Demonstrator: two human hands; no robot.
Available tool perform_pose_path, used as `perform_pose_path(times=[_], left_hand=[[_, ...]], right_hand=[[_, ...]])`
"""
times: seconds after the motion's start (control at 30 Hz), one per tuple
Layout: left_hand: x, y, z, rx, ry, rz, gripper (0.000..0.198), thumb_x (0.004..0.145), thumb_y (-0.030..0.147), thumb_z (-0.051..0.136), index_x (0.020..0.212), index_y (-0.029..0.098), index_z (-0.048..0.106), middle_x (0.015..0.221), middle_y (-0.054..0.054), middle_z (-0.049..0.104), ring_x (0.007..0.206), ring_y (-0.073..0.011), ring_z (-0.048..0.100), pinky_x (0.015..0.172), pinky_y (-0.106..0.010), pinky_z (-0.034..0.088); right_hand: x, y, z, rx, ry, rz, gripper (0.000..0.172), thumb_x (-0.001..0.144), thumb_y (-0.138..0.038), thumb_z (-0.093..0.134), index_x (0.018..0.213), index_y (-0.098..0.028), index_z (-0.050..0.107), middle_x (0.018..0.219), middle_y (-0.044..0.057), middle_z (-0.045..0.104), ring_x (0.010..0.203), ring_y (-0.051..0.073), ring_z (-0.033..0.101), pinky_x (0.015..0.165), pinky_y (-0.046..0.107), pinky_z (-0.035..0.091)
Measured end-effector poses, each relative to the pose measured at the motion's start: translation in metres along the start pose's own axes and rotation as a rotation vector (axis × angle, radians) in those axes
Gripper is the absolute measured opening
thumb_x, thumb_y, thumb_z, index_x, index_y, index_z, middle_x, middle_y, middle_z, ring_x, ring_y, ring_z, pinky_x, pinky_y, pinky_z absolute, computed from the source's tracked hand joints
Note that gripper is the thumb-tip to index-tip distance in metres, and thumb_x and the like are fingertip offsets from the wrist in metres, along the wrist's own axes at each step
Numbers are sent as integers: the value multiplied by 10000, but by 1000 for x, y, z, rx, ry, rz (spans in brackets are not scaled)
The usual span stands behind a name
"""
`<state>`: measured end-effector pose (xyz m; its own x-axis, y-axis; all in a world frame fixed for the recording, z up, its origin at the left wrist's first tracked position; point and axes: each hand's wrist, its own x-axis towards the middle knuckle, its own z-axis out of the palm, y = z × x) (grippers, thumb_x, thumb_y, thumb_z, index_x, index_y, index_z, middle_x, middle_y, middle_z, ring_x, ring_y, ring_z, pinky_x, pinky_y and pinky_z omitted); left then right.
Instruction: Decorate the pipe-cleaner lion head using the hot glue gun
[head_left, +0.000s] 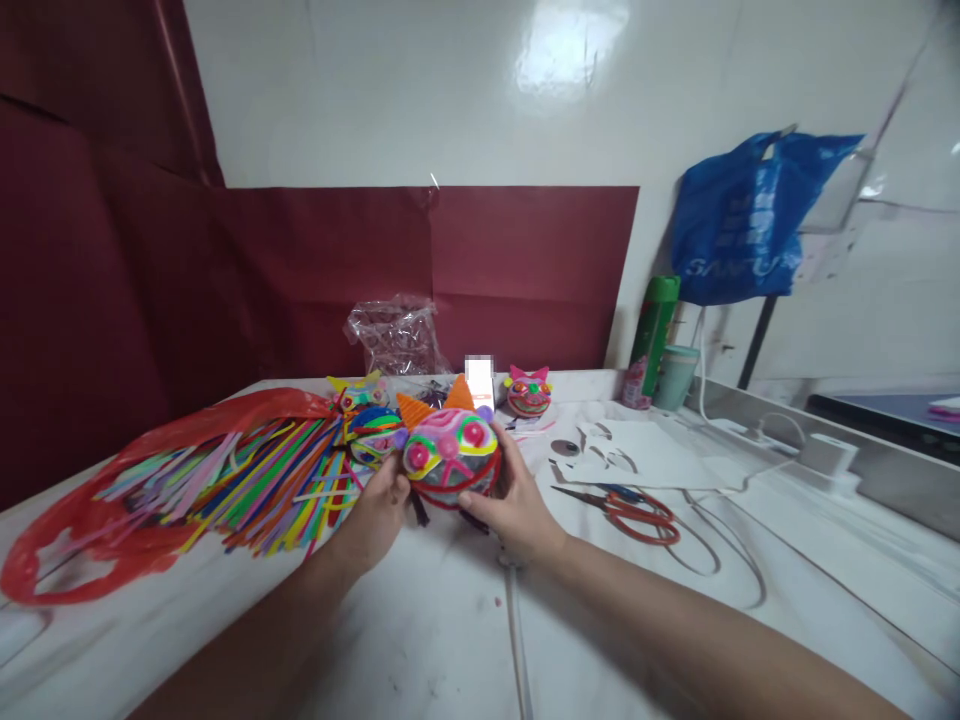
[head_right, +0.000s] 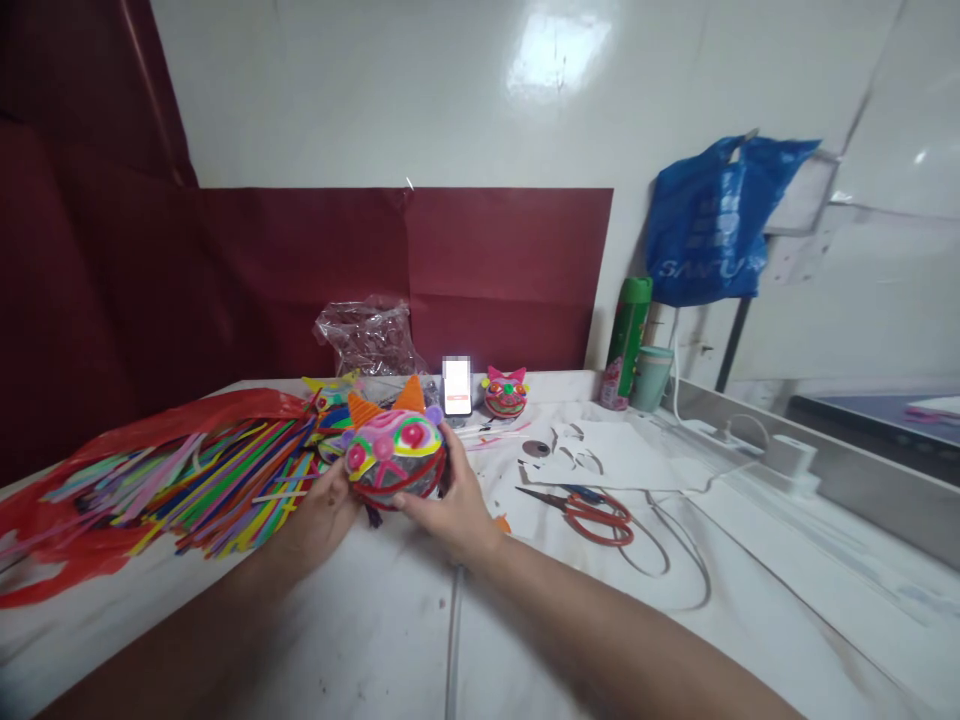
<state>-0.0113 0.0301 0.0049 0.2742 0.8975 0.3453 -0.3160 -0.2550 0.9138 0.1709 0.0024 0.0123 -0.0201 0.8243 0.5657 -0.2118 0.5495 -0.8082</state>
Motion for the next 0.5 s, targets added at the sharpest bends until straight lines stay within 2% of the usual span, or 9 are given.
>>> perform_pose_path(times=[0.07, 0.13, 0.2, 0.27, 0.33, 0.37, 0.43, 0.5], left_hand=[[-4, 2, 3, -103, -69, -36, 715, 609, 558, 791, 1233, 261, 611, 1126, -121, 711, 1117, -340, 623, 912, -466, 514], [-6, 2, 3, -183, -53, -81, 728, 585, 520, 819, 1231, 256, 612, 1144, -115, 712, 1137, -342, 619, 938, -483, 508], [-3, 1, -1, -238, 10, -129, 725, 573, 504, 826, 1217, 244, 619, 1158, -111, 715, 1155, -346, 612, 956, -496, 508], [2, 0, -6, -265, 89, -138, 739, 553, 516, 830, 1208, 245, 623, 1151, -104, 725, 1164, -359, 608, 951, -512, 520], [9, -1, -11, -258, 185, -126, 737, 530, 498, 847, 1193, 256, 633, 1123, -86, 741, 1167, -363, 608, 941, -508, 538], [12, -2, -13, -253, 217, -117, 724, 536, 487, 848, 1190, 260, 635, 1123, -78, 742, 1170, -364, 607, 936, -508, 545], [16, -4, -16, -242, 241, -123, 694, 565, 474, 837, 1189, 249, 635, 1118, -79, 745, 1165, -373, 611, 922, -518, 557], [18, -5, -17, -226, 245, -142, 681, 572, 432, 839, 1190, 238, 631, 1094, -82, 752, 1151, -380, 620, 901, -520, 569]], right_hand=[[-2, 7, 8, -8, -42, 21, 1087, 577, -462, 881, 1472, -244, 304, 1437, 125, 496, 1314, 299, 479, 1134, 492, 335], [-2, 8, 8, -11, -105, 38, 1072, 589, -495, 863, 1471, -245, 306, 1432, 121, 506, 1295, 296, 498, 1099, 485, 380], [-3, 3, -3, -97, -155, 49, 901, 667, -535, 791, 1418, -224, 399, 1389, 131, 545, 1227, 291, 551, 998, 456, 470], [-7, -7, -26, -342, -156, 73, 603, 785, -500, 684, 1280, -190, 539, 1226, 136, 646, 1067, 265, 629, 873, 412, 522], [-14, -19, -55, -699, -153, 98, 365, 838, -405, 629, 1119, -172, 624, 1026, 114, 700, 907, 237, 651, 806, 381, 516], [-19, -23, -69, -890, -177, 107, 305, 829, -366, 639, 1061, -168, 642, 982, 109, 701, 879, 235, 644, 796, 372, 504], [-28, -28, -92, -1215, -318, 138, 281, 792, -360, 684, 978, -149, 663, 949, 127, 697, 863, 257, 632, 765, 364, 486], [-36, -26, -104, -1388, -455, 154, 314, 767, -371, 718, 965, -133, 666, 951, 149, 694, 879, 283, 625, 754, 367, 473]])
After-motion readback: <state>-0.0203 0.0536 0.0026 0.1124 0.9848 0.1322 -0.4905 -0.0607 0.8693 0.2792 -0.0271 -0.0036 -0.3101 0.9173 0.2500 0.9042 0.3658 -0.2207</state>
